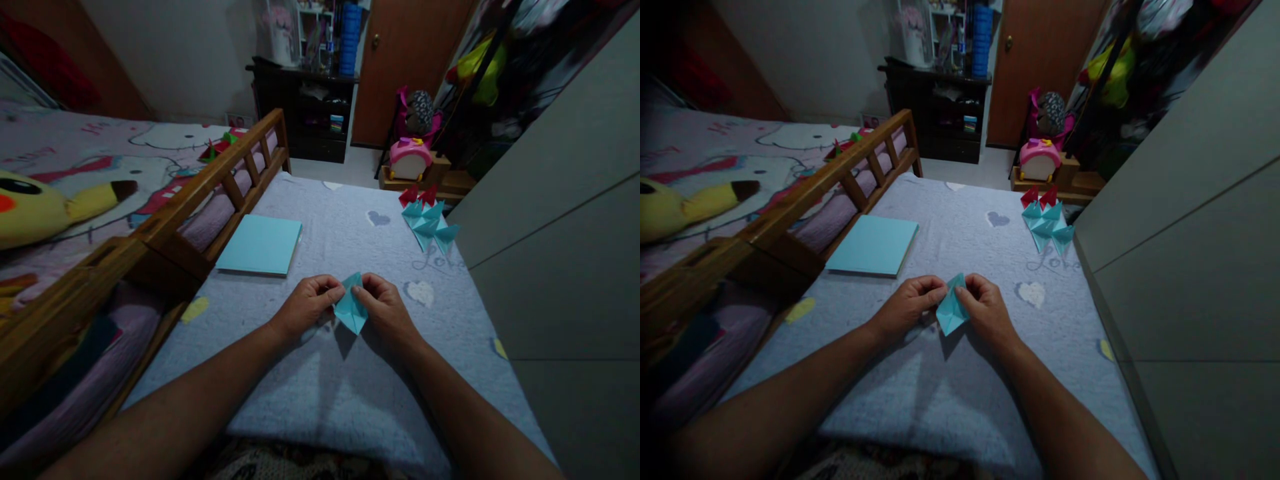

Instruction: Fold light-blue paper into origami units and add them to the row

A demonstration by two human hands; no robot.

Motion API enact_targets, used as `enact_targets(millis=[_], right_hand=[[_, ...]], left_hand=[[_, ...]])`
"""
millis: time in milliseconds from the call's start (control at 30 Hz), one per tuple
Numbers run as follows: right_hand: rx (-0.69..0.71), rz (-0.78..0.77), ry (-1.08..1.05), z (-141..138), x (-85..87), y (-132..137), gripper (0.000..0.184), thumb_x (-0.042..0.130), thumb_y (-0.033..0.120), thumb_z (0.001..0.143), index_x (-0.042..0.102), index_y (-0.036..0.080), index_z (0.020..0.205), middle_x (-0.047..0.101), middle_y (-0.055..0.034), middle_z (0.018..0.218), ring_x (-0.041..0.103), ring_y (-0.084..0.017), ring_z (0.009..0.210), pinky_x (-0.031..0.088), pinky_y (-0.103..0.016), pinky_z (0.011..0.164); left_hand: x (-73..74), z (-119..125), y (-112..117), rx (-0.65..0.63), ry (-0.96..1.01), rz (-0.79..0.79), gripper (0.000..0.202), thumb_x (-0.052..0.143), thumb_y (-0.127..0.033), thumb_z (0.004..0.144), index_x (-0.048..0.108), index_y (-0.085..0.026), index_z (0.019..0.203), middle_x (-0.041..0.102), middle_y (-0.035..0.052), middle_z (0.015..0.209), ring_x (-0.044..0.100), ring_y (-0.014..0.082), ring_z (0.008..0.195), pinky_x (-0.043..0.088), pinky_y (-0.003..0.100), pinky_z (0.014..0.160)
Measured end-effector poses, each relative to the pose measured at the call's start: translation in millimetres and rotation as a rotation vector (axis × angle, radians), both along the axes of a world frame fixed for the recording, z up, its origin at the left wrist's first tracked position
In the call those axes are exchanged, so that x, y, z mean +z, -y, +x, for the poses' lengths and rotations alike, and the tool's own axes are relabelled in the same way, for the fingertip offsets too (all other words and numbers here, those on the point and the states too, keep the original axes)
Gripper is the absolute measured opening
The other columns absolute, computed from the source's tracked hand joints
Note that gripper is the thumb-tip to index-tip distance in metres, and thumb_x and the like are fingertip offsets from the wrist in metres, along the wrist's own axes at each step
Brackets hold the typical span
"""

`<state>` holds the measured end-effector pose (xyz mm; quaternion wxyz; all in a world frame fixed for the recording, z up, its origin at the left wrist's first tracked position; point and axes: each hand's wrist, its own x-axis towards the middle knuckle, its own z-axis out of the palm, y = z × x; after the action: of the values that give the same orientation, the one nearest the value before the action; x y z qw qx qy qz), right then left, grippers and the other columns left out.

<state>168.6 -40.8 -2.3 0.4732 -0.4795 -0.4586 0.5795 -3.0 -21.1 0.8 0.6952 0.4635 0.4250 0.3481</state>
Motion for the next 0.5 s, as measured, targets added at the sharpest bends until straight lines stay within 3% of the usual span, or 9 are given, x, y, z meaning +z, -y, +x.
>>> enact_targets(millis=[500], right_hand=[[-0.019, 0.031, 0.038, -1.1, 1.4, -1.2, 0.024, 0.072, 0.041, 0.079, 0.061, 0.019, 0.075, 0.051, 0.004, 0.065, 0.044, -0.01, 0.057, 0.035, -0.024, 0.053]], left_hand=[[0.0, 1.0, -0.5, -0.039, -0.035, 0.072, 0.035, 0.077, -0.047, 0.074, 0.064, -0.015, 0.078, 0.058, -0.0013, 0.067, 0.05, 0.0091, 0.057, 0.039, 0.022, 0.054]])
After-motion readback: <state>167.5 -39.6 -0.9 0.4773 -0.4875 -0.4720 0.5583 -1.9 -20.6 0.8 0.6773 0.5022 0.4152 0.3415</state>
